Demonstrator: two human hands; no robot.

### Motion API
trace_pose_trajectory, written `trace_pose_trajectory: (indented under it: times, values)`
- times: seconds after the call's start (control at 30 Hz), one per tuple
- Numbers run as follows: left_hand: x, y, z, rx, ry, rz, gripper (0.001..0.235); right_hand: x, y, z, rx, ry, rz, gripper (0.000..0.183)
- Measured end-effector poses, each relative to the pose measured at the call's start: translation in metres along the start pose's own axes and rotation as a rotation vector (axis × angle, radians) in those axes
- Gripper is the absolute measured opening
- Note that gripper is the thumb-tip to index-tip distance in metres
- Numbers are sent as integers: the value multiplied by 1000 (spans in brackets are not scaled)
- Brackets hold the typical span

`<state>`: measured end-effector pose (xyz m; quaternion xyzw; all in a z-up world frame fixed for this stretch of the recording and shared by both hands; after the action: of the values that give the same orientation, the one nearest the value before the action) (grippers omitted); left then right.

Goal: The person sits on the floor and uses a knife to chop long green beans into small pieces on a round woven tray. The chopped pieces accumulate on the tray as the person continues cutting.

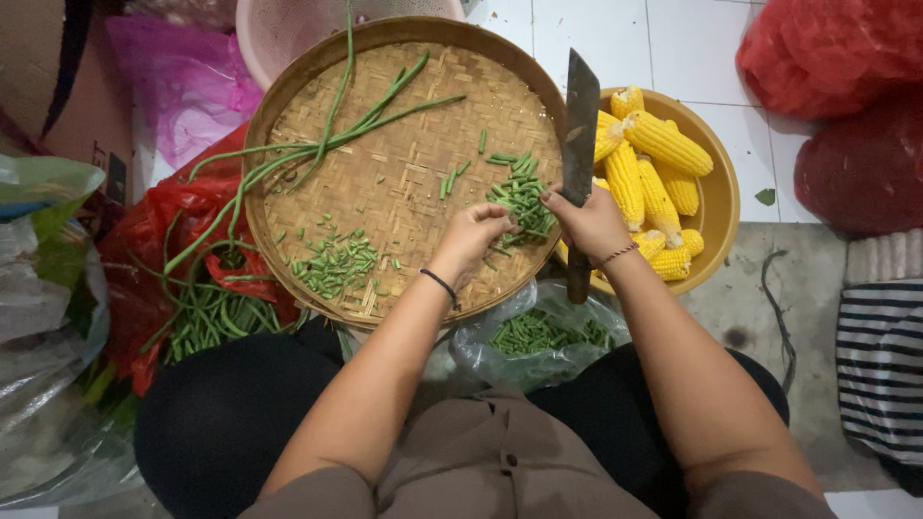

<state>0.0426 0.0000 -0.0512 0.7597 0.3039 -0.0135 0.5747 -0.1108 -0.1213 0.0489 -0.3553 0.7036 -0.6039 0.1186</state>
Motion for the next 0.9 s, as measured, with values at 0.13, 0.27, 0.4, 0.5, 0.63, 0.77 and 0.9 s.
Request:
trace_pose_trajectory:
  times: [0.13, 0.27, 0.4, 0.5, 0.63, 0.77, 0.9]
  values:
    - [-4, -1, 1, -101, 85, 54, 24, -6, 0, -3, 207, 39, -12, 28]
    - [-9, 1, 0, -154, 231, 171, 22, -18, -7, -16, 464, -10, -324, 40]
    - [-19, -2, -5, -182, 292, 165, 20, -37, -7, -23, 457, -7, -315, 47]
    - [-22, -1, -11, -197, 267, 77, 18, -45, -2, -19, 344, 28, -291, 56]
    - [-25, 14, -27, -274, 202, 204, 17, -52, 12, -4, 345, 82, -310, 64]
    - [1, 45, -59, -200, 395, 694, 22, -39, 45, 34, 165, -5, -308, 68]
    - [81, 87, -83, -126, 579, 1154, 22, -19, 81, 80, 320, -73, -453, 68]
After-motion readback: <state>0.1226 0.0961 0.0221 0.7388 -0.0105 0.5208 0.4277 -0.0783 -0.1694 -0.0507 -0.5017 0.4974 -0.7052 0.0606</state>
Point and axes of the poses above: each hand's wrist, its own z-axis towards the middle knuckle, its own x-axis out of the back of the hand, y = z × x, the point moved 2 cm from there along z, towards the middle knuckle, and after that the axes turned 4 degrees about z, right-handed, at the moved point
